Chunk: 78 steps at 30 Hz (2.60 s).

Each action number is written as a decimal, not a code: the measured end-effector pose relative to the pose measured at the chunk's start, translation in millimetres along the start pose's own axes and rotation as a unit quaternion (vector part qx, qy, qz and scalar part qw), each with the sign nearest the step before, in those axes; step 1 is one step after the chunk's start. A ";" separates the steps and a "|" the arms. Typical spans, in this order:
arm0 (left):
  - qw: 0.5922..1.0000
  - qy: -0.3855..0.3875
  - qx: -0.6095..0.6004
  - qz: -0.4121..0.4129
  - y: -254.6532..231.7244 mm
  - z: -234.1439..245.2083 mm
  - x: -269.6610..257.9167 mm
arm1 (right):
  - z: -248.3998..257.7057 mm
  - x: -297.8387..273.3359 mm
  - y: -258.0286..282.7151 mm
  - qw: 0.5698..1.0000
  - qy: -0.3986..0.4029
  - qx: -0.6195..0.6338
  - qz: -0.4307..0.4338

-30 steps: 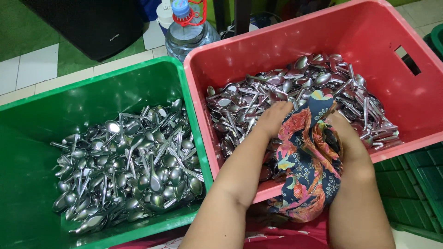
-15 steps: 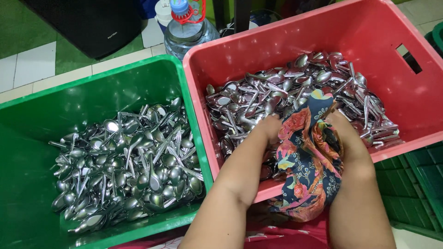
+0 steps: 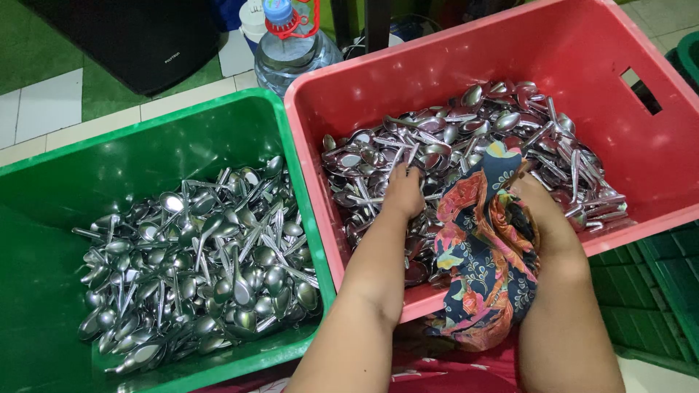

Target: Polishing stainless steel spoons with a cloth and transferring them from a red storage bin to a green bin.

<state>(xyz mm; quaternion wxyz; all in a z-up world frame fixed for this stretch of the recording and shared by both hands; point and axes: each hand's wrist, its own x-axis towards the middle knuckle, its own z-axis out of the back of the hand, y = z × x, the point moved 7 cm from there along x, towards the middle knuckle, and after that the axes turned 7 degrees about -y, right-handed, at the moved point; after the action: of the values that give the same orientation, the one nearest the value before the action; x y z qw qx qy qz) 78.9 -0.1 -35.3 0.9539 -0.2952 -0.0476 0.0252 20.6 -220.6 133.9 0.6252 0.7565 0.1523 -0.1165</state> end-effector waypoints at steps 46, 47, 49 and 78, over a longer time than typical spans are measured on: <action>0.552 0.030 -0.684 0.475 56.2 -40.9 79.0 | 28.2 40.9 -26.6 0.996 0.013 -0.081 0.029; 0.537 0.003 -0.696 0.477 51.1 -22.4 73.5 | 22.9 34.5 -21.5 0.998 0.011 -0.060 0.024; 0.517 -0.022 -0.708 0.480 49.1 -1.5 71.8 | 21.1 28.6 -15.4 0.999 0.008 -0.043 0.019; 0.851 -0.237 -0.118 0.454 146.9 62.0 -10.7 | -4.2 6.6 1.4 1.000 0.003 0.002 -0.001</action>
<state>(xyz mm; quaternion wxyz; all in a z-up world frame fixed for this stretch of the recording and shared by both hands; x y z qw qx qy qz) 58.8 155.0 -68.3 0.7541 -0.3797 -0.1355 0.5184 27.2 -216.2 133.6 0.6235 0.7578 0.1544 -0.1148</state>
